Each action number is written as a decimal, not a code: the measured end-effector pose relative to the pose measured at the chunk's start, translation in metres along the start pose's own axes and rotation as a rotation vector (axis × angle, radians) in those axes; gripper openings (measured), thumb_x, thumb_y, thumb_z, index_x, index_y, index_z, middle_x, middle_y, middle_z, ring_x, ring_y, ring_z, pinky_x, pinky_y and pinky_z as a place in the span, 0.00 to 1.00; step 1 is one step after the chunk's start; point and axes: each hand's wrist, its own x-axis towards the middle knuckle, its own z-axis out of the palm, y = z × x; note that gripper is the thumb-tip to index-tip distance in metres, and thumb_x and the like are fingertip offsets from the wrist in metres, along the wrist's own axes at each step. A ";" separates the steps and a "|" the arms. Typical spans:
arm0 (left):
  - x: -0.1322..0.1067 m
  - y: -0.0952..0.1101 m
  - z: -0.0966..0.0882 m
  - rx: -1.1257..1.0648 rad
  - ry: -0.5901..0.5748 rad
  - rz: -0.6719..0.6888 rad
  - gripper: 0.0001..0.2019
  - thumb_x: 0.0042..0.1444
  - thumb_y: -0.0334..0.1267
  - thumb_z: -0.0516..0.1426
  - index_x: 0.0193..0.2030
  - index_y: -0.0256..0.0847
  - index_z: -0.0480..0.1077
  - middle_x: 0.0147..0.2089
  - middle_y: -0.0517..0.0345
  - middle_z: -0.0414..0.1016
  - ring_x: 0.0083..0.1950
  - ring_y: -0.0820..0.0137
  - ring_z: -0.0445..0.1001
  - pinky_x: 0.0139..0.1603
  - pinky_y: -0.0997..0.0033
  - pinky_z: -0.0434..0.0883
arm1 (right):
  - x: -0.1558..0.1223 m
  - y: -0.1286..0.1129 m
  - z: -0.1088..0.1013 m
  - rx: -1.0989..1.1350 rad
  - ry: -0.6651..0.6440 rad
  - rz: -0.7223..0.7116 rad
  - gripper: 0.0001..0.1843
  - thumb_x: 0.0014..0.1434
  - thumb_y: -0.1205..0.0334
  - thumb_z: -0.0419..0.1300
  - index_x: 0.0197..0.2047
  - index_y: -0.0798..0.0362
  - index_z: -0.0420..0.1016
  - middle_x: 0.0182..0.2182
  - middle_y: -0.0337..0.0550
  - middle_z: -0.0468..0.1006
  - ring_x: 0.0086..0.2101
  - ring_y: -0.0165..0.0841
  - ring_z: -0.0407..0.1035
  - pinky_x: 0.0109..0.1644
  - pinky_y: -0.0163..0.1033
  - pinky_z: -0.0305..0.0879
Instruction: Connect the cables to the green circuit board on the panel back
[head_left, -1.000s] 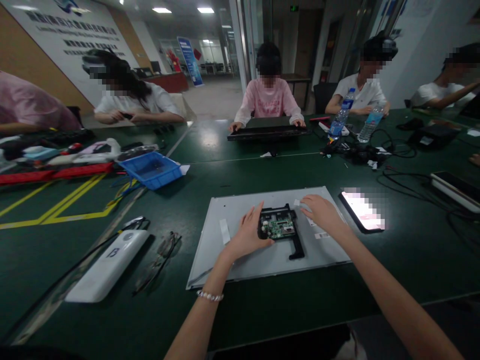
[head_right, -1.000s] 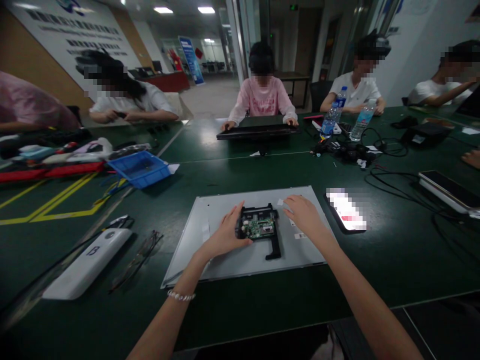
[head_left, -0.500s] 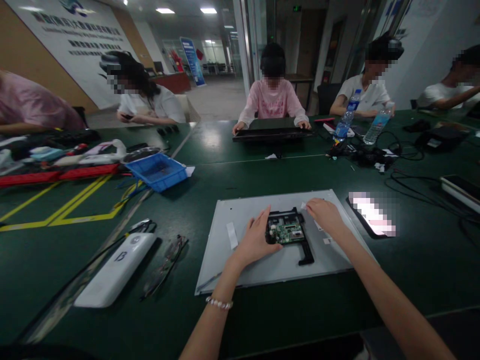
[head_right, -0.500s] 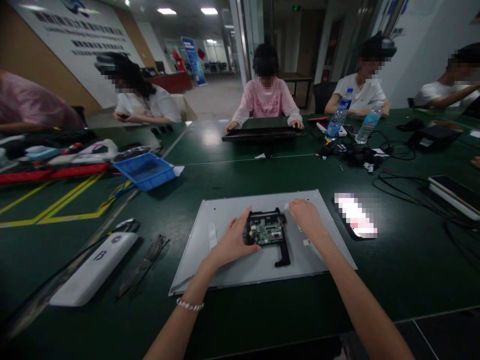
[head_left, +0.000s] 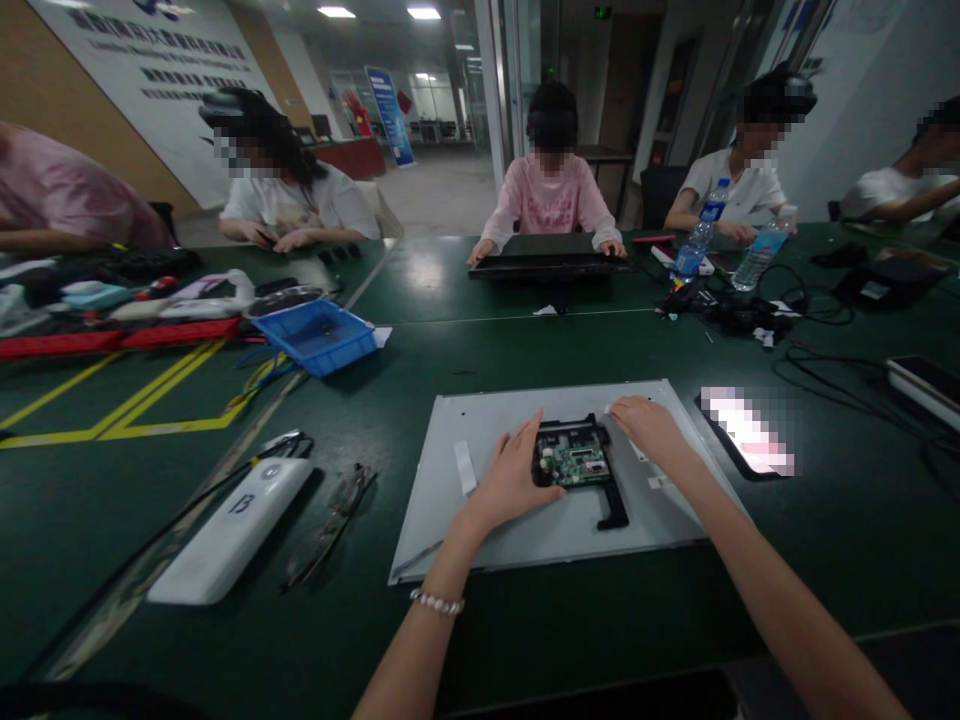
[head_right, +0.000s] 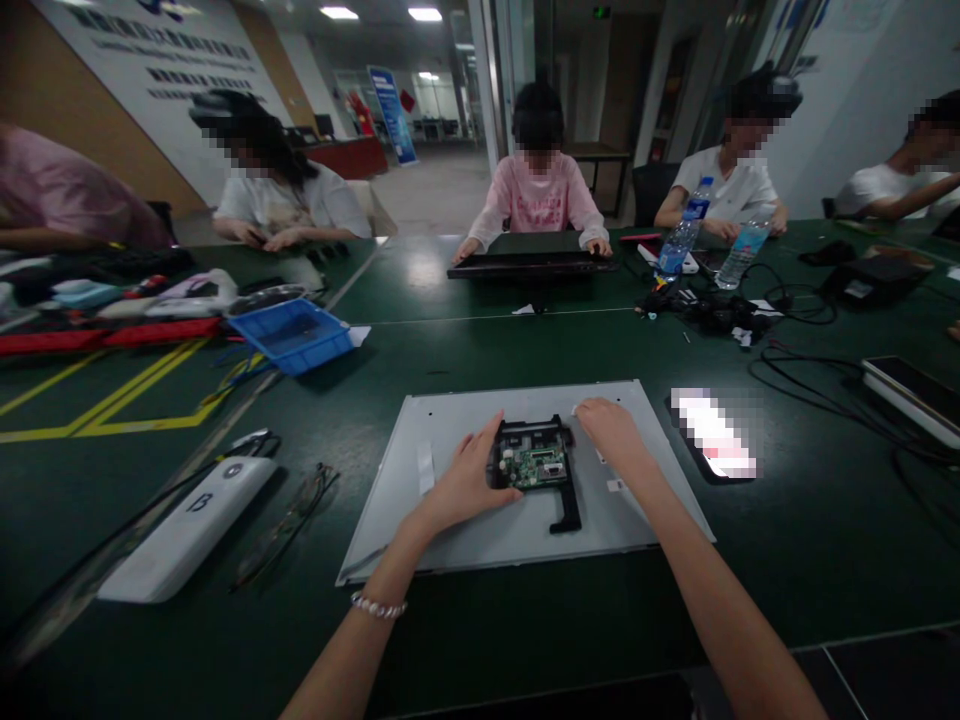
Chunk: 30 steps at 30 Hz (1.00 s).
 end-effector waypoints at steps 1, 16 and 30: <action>0.000 0.000 0.000 0.003 0.001 -0.003 0.53 0.45 0.49 0.59 0.69 0.44 0.27 0.70 0.46 0.45 0.68 0.52 0.48 0.66 0.45 0.43 | 0.000 -0.001 0.000 -0.005 -0.002 0.009 0.14 0.65 0.65 0.48 0.42 0.55 0.75 0.38 0.49 0.77 0.41 0.36 0.70 0.41 0.36 0.62; 0.001 -0.005 0.003 0.023 0.001 0.016 0.51 0.44 0.50 0.60 0.69 0.45 0.33 0.70 0.48 0.45 0.68 0.52 0.48 0.66 0.45 0.44 | 0.032 -0.041 -0.015 0.202 0.066 0.017 0.12 0.63 0.63 0.51 0.44 0.50 0.76 0.41 0.44 0.77 0.42 0.33 0.69 0.44 0.34 0.61; 0.002 -0.004 0.002 0.030 -0.028 0.035 0.49 0.46 0.50 0.59 0.69 0.44 0.32 0.70 0.47 0.45 0.69 0.53 0.47 0.66 0.45 0.43 | 0.036 -0.067 -0.003 0.364 0.025 -0.107 0.12 0.63 0.65 0.51 0.42 0.53 0.76 0.41 0.46 0.75 0.43 0.33 0.67 0.47 0.35 0.61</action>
